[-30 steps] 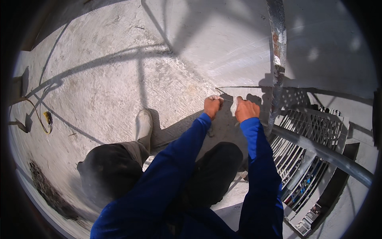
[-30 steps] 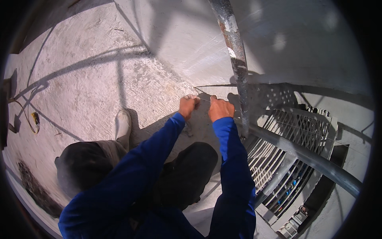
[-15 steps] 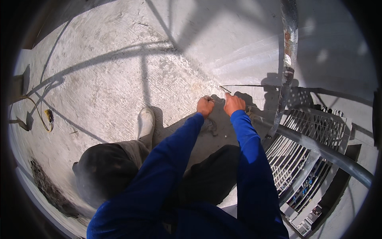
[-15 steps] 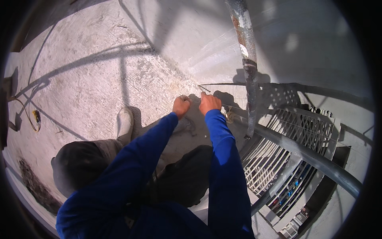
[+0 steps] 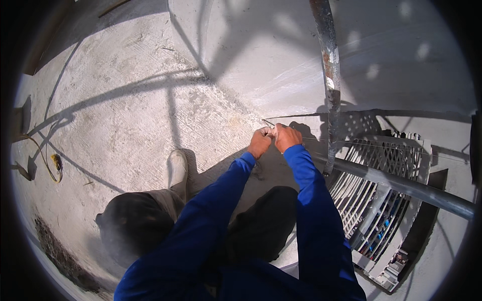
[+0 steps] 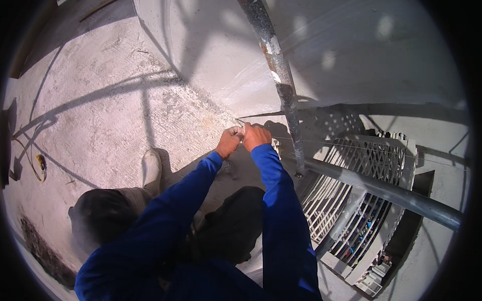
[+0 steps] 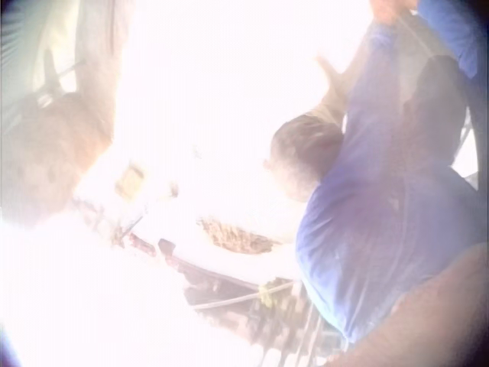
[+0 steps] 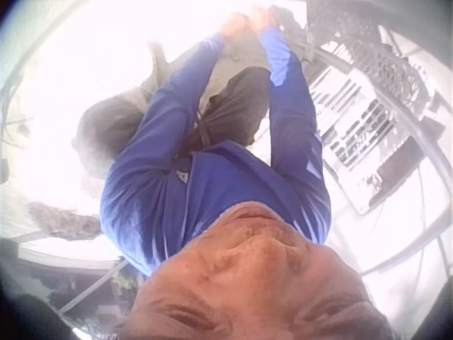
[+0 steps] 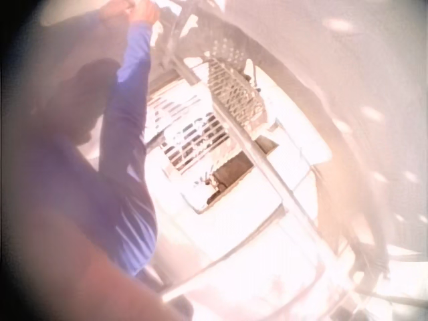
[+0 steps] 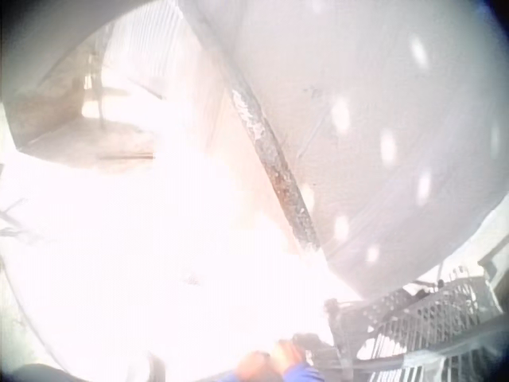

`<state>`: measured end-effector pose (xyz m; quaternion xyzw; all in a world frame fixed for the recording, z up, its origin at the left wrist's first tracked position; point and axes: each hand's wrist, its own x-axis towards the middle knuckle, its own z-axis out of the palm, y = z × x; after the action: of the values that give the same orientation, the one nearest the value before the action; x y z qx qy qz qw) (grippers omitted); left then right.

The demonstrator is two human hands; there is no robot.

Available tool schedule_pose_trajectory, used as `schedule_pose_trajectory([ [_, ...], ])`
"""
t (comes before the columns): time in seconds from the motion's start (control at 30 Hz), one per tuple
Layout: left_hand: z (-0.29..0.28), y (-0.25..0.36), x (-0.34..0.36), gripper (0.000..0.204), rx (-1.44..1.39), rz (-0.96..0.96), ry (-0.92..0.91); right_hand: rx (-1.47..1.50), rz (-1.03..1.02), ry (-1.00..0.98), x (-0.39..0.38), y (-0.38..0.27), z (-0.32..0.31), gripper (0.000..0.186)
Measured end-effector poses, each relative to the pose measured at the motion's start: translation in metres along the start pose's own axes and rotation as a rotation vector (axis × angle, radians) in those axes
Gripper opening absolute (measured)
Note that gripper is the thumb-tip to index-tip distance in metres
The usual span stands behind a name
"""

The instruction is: The person uses a hammer to chip away at a concrete surface, then handles a thin wire or cable, manipulating it with both hands near a metal railing. The person continues to work on the concrete edge and wire throughout the clip.

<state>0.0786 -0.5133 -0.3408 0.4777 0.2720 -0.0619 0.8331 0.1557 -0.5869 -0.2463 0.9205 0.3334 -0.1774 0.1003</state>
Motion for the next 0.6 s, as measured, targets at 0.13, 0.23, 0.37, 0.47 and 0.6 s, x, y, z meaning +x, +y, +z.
schedule_pose_trajectory([
  [0.13, 0.006, 0.014, 0.001, 0.011, -0.061, 0.180, 0.009, -0.104, -0.057, 0.070, -0.004, -0.005, -0.035, 0.015],
  [0.23, 0.002, 0.032, -0.009, 0.009, -0.247, 0.190, 0.016, -0.194, -0.078, 0.171, -0.018, -0.020, -0.048, 0.012],
  [0.37, -0.010, 0.034, -0.019, 0.008, -0.243, 0.209, 0.096, -0.429, -0.080, 0.251, -0.047, -0.044, -0.071, 0.012],
  [0.47, -0.026, 0.033, -0.028, 0.009, -0.234, 0.186, 0.164, -0.504, -0.048, 0.282, -0.057, -0.053, -0.105, 0.012],
  [0.6, -0.036, 0.043, -0.026, 0.009, -0.292, 0.225, 0.195, -0.471, -0.095, 0.333, -0.064, -0.040, -0.121, 0.008],
])
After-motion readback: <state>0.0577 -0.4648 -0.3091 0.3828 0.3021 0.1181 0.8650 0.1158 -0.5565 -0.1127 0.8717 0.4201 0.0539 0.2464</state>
